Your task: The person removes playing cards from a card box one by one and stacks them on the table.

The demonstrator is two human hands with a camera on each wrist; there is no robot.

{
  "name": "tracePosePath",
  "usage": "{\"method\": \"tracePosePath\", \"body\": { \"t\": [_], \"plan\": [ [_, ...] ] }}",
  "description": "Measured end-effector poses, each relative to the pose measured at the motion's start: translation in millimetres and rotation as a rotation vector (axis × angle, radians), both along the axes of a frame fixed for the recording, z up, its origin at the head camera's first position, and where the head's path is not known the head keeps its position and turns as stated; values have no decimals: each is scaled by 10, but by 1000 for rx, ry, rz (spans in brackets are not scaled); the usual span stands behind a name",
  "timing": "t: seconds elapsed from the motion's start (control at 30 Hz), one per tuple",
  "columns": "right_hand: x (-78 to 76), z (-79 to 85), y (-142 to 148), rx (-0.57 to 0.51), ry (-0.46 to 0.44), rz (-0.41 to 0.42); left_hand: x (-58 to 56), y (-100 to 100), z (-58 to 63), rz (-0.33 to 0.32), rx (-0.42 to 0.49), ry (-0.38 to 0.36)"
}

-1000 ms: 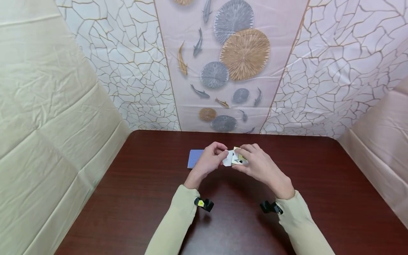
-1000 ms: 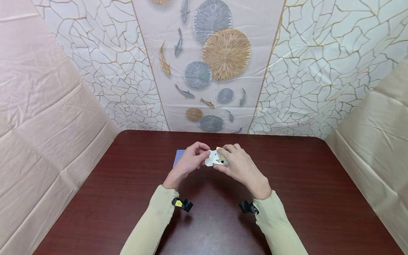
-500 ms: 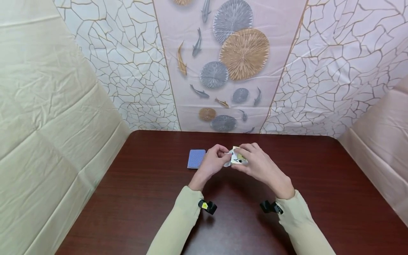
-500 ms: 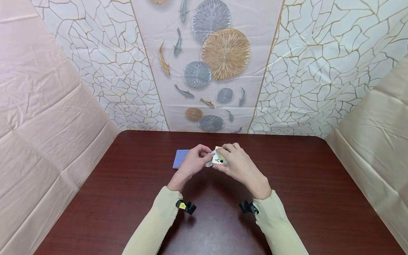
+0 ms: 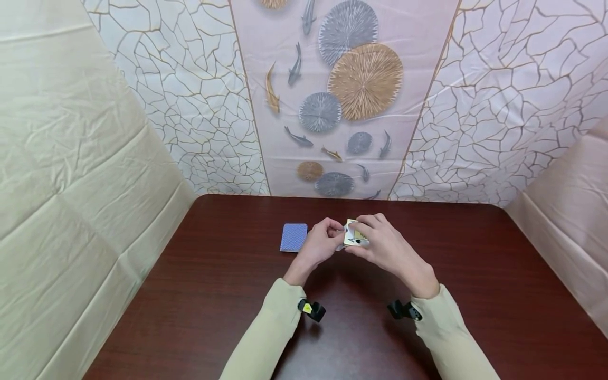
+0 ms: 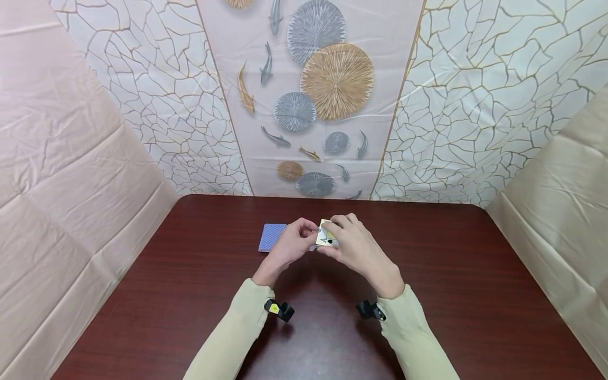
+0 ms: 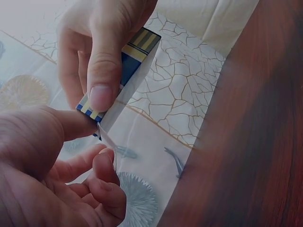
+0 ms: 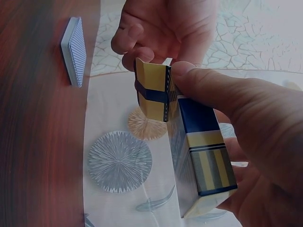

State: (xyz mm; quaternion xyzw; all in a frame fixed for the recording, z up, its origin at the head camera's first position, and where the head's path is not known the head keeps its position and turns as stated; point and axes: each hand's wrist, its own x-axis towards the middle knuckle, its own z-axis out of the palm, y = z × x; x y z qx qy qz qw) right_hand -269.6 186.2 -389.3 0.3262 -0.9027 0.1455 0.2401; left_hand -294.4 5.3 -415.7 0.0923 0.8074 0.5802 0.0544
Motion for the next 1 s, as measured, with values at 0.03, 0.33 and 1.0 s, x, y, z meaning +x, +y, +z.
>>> {"method": "tracePosePath", "body": {
  "t": [0.03, 0.33, 1.0],
  "plan": [
    [-2, -3, 1, 0, 6, 2, 7, 2, 6, -1, 0, -1],
    [-7, -8, -8, -1, 19, 19, 21, 7, 20, 9, -27, -4],
    [-5, -9, -12, 13, 9, 8, 22, 6, 49, 23, -33, 9]
  ]
}}
